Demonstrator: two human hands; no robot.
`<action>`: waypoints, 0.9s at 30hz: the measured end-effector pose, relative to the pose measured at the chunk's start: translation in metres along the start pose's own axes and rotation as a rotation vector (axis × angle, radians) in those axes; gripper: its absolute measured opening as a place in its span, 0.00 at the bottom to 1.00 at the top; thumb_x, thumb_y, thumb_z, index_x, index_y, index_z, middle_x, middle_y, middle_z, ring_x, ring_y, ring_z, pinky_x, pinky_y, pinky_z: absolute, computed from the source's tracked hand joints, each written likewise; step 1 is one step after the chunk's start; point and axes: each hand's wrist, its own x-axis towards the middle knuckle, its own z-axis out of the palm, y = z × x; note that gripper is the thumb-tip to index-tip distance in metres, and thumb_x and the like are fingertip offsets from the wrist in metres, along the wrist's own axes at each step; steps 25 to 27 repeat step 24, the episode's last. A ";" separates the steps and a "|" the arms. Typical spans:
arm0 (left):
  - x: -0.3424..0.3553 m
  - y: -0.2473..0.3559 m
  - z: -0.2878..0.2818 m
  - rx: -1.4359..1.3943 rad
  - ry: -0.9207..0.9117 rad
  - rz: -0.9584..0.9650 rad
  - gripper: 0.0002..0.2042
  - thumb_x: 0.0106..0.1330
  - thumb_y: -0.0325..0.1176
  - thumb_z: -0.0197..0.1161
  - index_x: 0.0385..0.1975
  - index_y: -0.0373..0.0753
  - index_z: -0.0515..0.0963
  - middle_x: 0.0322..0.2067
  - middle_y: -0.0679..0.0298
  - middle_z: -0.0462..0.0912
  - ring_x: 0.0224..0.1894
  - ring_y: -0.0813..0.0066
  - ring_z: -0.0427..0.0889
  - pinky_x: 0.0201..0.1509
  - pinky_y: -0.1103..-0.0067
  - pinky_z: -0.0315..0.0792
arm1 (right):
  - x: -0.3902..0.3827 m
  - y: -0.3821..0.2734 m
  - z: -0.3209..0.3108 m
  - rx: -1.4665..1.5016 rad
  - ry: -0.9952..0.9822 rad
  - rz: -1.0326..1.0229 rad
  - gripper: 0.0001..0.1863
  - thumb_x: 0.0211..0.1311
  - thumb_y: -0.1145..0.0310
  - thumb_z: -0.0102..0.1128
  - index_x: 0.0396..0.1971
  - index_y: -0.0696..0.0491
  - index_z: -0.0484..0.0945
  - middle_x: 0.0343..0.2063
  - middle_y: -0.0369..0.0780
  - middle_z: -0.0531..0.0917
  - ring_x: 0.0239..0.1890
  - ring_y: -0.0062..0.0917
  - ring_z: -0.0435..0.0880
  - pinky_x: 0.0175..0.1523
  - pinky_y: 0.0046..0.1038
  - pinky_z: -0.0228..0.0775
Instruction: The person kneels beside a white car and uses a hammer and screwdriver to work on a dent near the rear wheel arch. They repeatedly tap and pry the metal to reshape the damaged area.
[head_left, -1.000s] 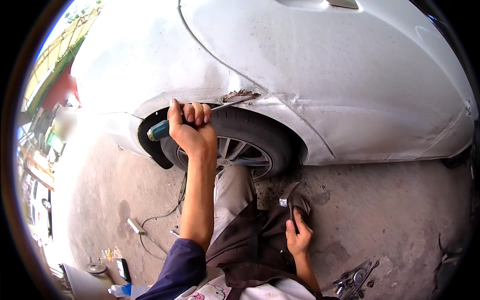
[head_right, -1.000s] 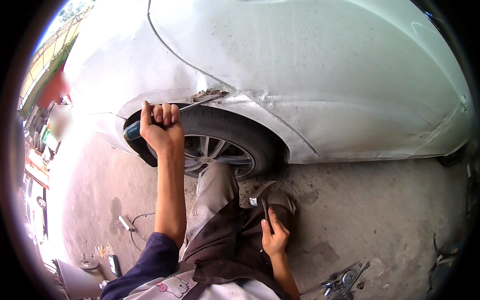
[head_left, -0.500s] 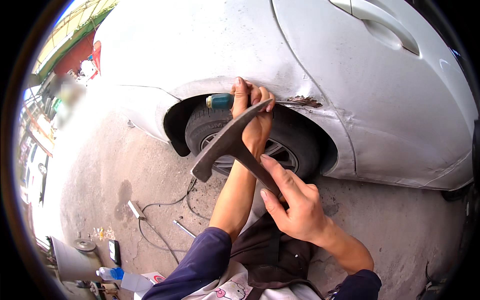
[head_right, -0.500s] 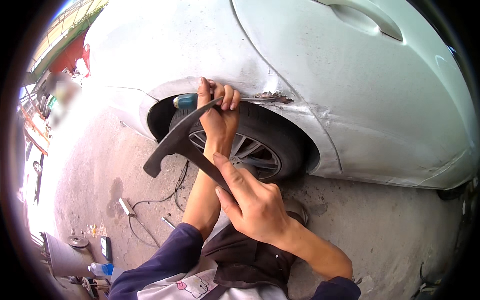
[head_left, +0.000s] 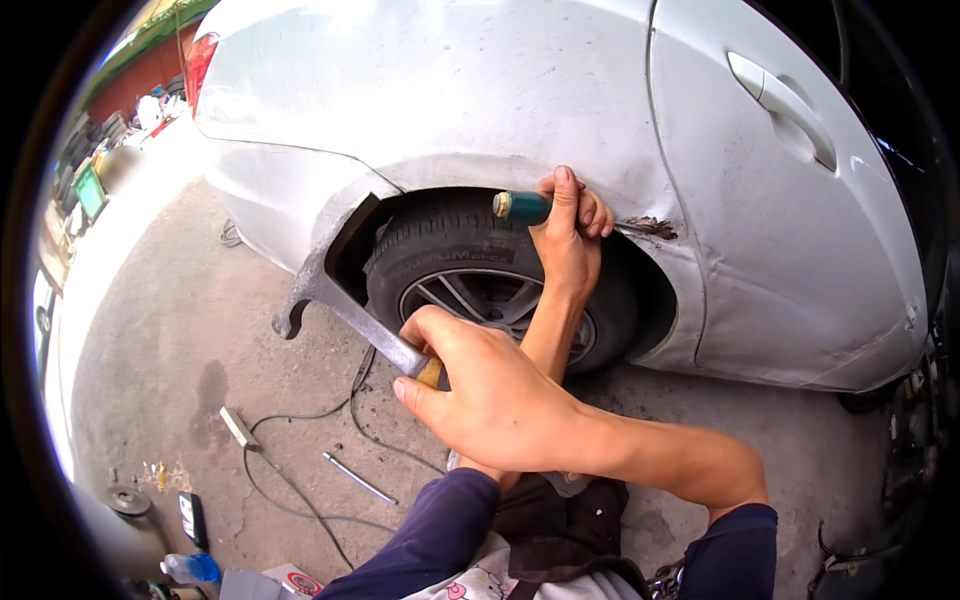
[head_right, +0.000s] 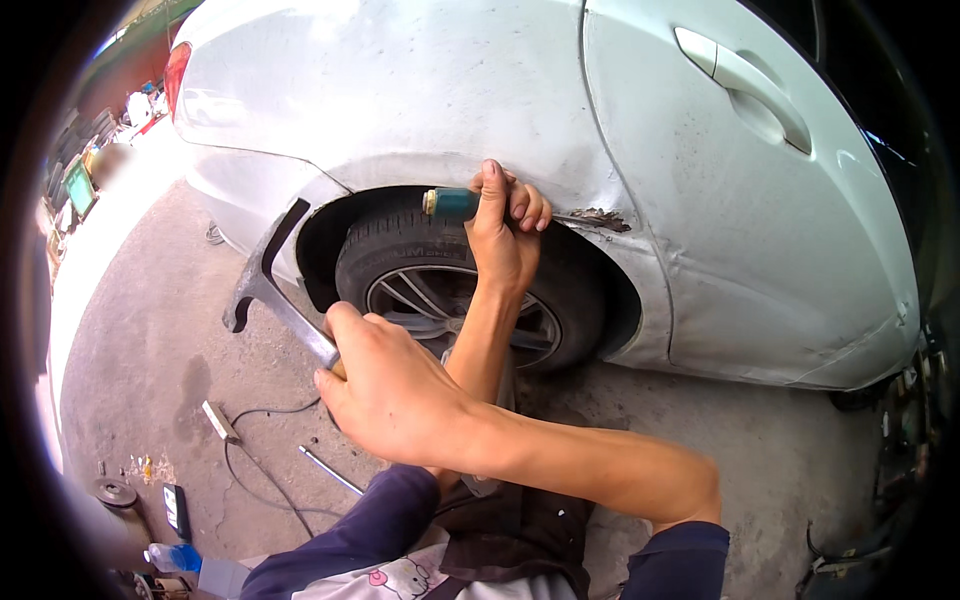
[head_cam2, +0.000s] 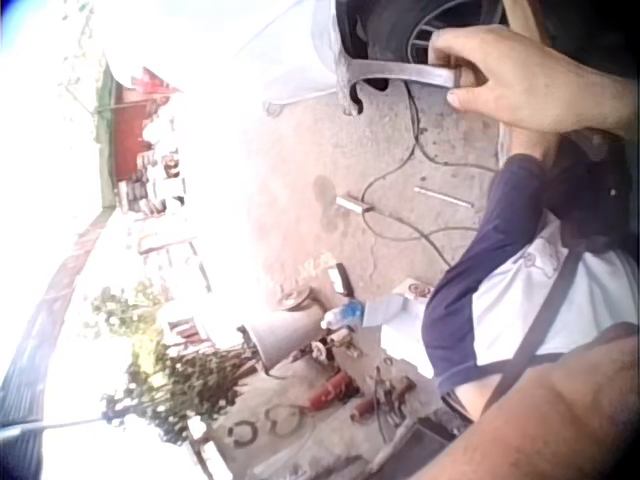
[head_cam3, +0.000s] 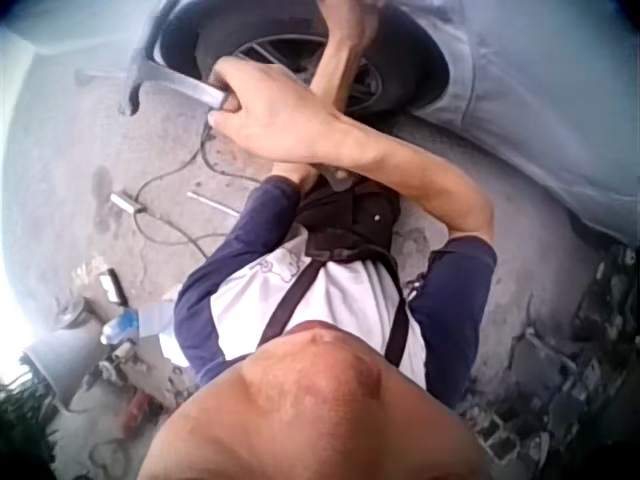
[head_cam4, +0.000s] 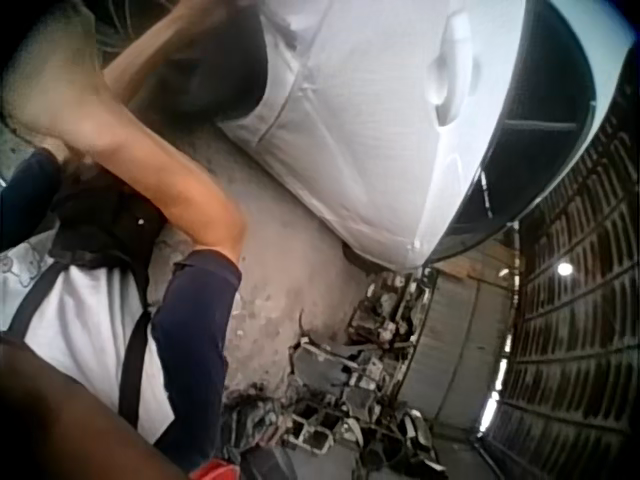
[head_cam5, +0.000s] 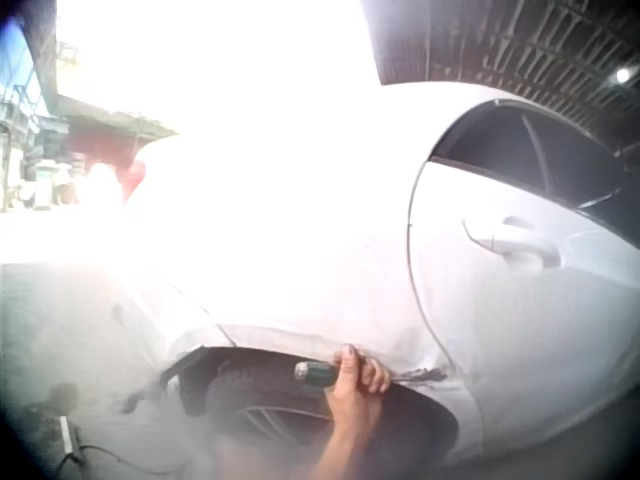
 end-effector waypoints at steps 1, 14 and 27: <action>0.001 0.007 -0.004 0.002 -0.002 0.005 0.16 0.75 0.45 0.57 0.31 0.40 0.67 0.17 0.70 0.59 0.17 0.80 0.61 0.23 0.79 0.62 | 0.003 -0.001 0.005 -0.032 0.130 -0.102 0.20 0.60 0.69 0.64 0.48 0.64 0.73 0.37 0.50 0.80 0.39 0.39 0.82 0.50 0.37 0.72; -0.003 0.054 -0.016 0.023 0.057 0.064 0.16 0.75 0.46 0.57 0.30 0.40 0.68 0.16 0.70 0.59 0.17 0.80 0.61 0.23 0.79 0.61 | 0.005 -0.023 0.061 0.505 -0.099 0.083 0.23 0.63 0.74 0.61 0.54 0.71 0.69 0.30 0.40 0.80 0.22 0.13 0.74 0.30 0.15 0.69; -0.006 0.009 -0.008 -0.083 0.058 -0.067 0.16 0.73 0.44 0.61 0.31 0.39 0.68 0.15 0.69 0.61 0.16 0.79 0.63 0.22 0.78 0.63 | -0.012 -0.007 0.052 0.564 0.223 0.075 0.23 0.65 0.77 0.53 0.58 0.68 0.64 0.21 0.34 0.72 0.14 0.14 0.71 0.20 0.19 0.62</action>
